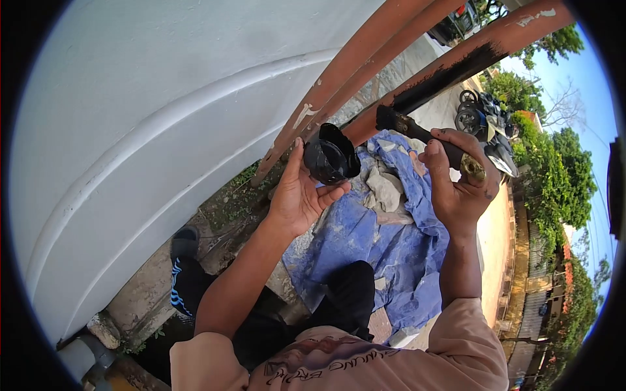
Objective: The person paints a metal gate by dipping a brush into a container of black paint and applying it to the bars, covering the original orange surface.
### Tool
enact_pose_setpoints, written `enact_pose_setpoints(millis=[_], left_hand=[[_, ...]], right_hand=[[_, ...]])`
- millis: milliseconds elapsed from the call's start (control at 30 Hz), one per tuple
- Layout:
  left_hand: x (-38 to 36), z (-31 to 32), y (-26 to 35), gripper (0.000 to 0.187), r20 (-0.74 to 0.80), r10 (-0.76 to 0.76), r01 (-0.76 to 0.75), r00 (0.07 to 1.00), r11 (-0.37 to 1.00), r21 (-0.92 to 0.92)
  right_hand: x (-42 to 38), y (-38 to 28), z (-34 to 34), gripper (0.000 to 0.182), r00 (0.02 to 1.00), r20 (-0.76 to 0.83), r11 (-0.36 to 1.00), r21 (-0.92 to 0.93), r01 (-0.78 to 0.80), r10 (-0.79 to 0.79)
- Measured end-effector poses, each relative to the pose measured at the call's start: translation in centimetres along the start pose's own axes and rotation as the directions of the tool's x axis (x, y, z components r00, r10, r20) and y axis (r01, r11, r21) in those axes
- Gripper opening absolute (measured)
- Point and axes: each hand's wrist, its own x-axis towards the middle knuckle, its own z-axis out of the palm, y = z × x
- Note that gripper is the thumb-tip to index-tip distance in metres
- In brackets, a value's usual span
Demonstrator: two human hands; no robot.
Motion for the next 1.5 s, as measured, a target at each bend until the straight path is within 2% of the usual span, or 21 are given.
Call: enact_pose_setpoints(millis=[200,267,333,367,467,500,533,600,700,800,867,933,1000,1033,1100,1200,1300,1367,1400,1433,1500], left_hand=[[-0.5,-0.6,0.9,0.072,-0.053,0.057,-0.057,0.997,0.998,-0.001],[-0.7,-0.7,1.3,0.072,-0.053,0.072,-0.072,0.996,0.997,-0.001],[-1.0,-0.6,1.7,0.072,-0.076,0.087,-0.088,0.993,0.996,-0.013],[-1.1,-0.6,1.9,0.073,-0.087,0.093,-0.095,0.992,0.995,-0.018],[-1.4,-1.1,2.5,0.072,-0.014,0.112,-0.112,0.994,0.994,0.017],[-1.5,-1.1,2.6,0.072,-0.035,0.12,-0.119,0.992,0.993,0.014],[-1.5,-1.1,2.6,0.072,-0.057,0.126,-0.125,0.99,0.992,0.013],[-1.7,-1.1,2.5,0.072,-0.087,0.129,-0.128,0.988,0.992,0.01],[-1.5,-0.9,2.5,0.072,-0.08,0.121,-0.122,0.989,0.993,0.001],[-1.4,-1.1,2.2,0.072,-0.06,0.108,-0.109,0.992,0.994,-0.013],[-1.4,-1.4,2.0,0.073,-0.064,0.098,-0.096,0.993,0.995,0.022],[-1.4,-1.5,1.8,0.071,-0.088,0.084,-0.086,0.993,0.996,-0.019],[-1.3,-1.3,1.7,0.07,-0.091,0.081,-0.084,0.993,0.996,-0.031],[-1.4,-1.2,1.7,0.069,-0.085,0.084,-0.087,0.993,0.996,-0.024],[-1.4,-1.0,1.7,0.069,-0.072,0.083,-0.085,0.994,0.996,-0.013],[-1.3,-1.2,1.7,0.07,-0.067,0.071,-0.071,0.995,0.997,-0.006],[-1.3,-1.2,1.7,0.07,-0.083,0.06,-0.062,0.995,0.998,-0.022],[-1.3,-1.1,1.9,0.069,-0.084,0.057,-0.06,0.995,0.998,-0.03],[-1.4,-1.1,2.0,0.069,-0.086,0.06,-0.063,0.995,0.997,-0.034],[-1.5,-1.1,2.0,0.068,-0.086,0.062,-0.066,0.994,0.997,-0.038],[-1.7,-0.9,2.2,0.068,-0.081,0.064,-0.067,0.995,0.997,-0.043]], right_hand=[[3.8,-1.2,-2.0,0.008,0.988,0.064,0.978,-0.148,0.15,-0.142],[4.3,-1.7,-1.7,0.008,0.974,0.192,0.985,-0.096,0.143,-0.123],[4.5,-1.8,0.1,0.007,0.912,0.337,0.959,-0.075,0.275,-0.235],[4.3,-0.9,1.3,0.007,0.907,0.359,0.967,-0.043,0.251,-0.22],[6.1,-1.9,0.0,0.008,0.904,0.391,0.932,-0.23,0.279,-0.173],[6.6,-2.9,-0.6,0.007,0.931,0.305,0.921,-0.267,0.285,-0.199],[6.8,-3.4,-1.0,0.007,0.952,0.263,0.966,-0.164,0.202,-0.154],[6.4,-4.0,-0.5,0.009,0.947,0.299,0.968,-0.178,0.174,-0.115],[5.8,-1.7,2.4,0.011,0.858,0.48,0.94,-0.171,0.295,-0.182],[9.2,-1.2,1.1,0.012,0.908,0.395,0.866,-0.396,0.305,-0.138],[12.6,-2.2,-1.6,0.014,0.95,0.244,0.79,-0.536,0.3,-0.195],[14.9,-5.0,-3.6,0.013,0.986,0.121,0.789,-0.593,0.163,-0.113],[14.2,-8.2,-1.8,0.012,0.981,0.141,0.939,-0.296,0.173,-0.137],[14.1,-8.4,-1.9,0.013,0.947,0.237,0.86,-0.413,0.299,-0.216],[15.6,-5.9,-2.4,0.018,0.916,0.335,0.722,-0.575,0.385,-0.221],[17.5,-6.6,-4.3,0.018,0.959,0.237,0.811,-0.524,0.262,-0.157],[16.7,-11.8,-5.7,0.018,0.946,0.256,0.681,-0.658,0.32,-0.197],[16.8,-10.8,-6.8,0.014,0.855,0.405,0.539,-0.663,0.519,-0.324],[16.7,-7.9,-7.6,0.016,0.635,0.548,0.287,-0.59,0.755,-0.544],[14.7,-8.8,-6.1,0.025,0.574,0.661,0.129,-0.594,0.794,-0.483],[11.8,-7.9,-3.9,0.01,0.499,0.732,0.08,-0.526,0.847,-0.464]])
